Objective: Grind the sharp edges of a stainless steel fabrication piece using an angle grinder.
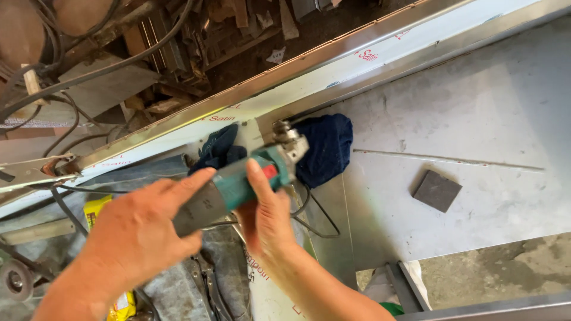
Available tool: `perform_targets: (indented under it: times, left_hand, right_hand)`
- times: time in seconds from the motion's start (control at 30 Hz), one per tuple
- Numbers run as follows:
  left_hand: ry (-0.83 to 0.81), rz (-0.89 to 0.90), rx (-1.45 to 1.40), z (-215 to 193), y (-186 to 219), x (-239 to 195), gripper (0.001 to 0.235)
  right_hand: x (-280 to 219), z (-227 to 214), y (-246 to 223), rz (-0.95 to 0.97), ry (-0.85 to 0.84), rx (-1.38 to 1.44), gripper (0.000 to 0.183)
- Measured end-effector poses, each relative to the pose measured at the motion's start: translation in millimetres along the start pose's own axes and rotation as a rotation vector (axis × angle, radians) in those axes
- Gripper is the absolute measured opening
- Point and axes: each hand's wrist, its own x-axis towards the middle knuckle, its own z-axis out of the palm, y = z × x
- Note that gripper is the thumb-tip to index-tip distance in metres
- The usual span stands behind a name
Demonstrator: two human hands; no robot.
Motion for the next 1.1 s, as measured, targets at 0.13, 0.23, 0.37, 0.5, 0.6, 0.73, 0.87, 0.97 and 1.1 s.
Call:
perform_targets:
  times: [0.13,0.23,0.37,0.5,0.6,0.73,0.87,0.97,1.1]
  left_hand:
    - [0.087,0.139,-0.285,3.8,28.2,-5.7,0.091]
    - [0.197,0.148,-0.713,26.2,42.6,34.1,0.046]
    - [0.419,0.093,-0.669,77.1,69.0,116.7,0.044]
    - [0.495,0.147,-0.559,102.3,80.2,162.3,0.055]
    - [0.397,0.149,-0.591,94.5,81.0,157.8,0.052]
    - [0.360,-0.019,-0.662,92.3,82.4,154.4,0.045]
    - [0.500,0.088,-0.634,103.0,90.4,155.5,0.048]
    - [0.424,-0.028,-0.712,96.0,99.8,145.9,0.047]
    - [0.507,0.086,-0.871,130.5,81.7,182.5,0.049]
  right_hand:
    - [-24.5,-40.0,-43.3,-0.045,-0.060,-0.158,0.053]
    - [-37.3,-74.2,-80.8,-0.033,0.003,-0.214,0.053]
    - [-58.3,-107.6,-121.1,-0.157,0.081,-0.250,0.053]
    - [-74.4,-136.3,-150.9,-0.251,0.178,-0.252,0.056]
    - [-77.1,-149.6,-164.8,-0.292,0.175,-0.253,0.057]
    - [-78.7,-155.7,-171.3,-0.325,0.146,-0.272,0.056]
    - [-80.2,-152.5,-170.2,-0.343,0.047,-0.335,0.058]
    - [-82.7,-152.2,-172.0,-0.329,-0.039,-0.384,0.064]
    - [-76.2,-161.7,-178.8,-0.177,-0.295,-0.229,0.071]
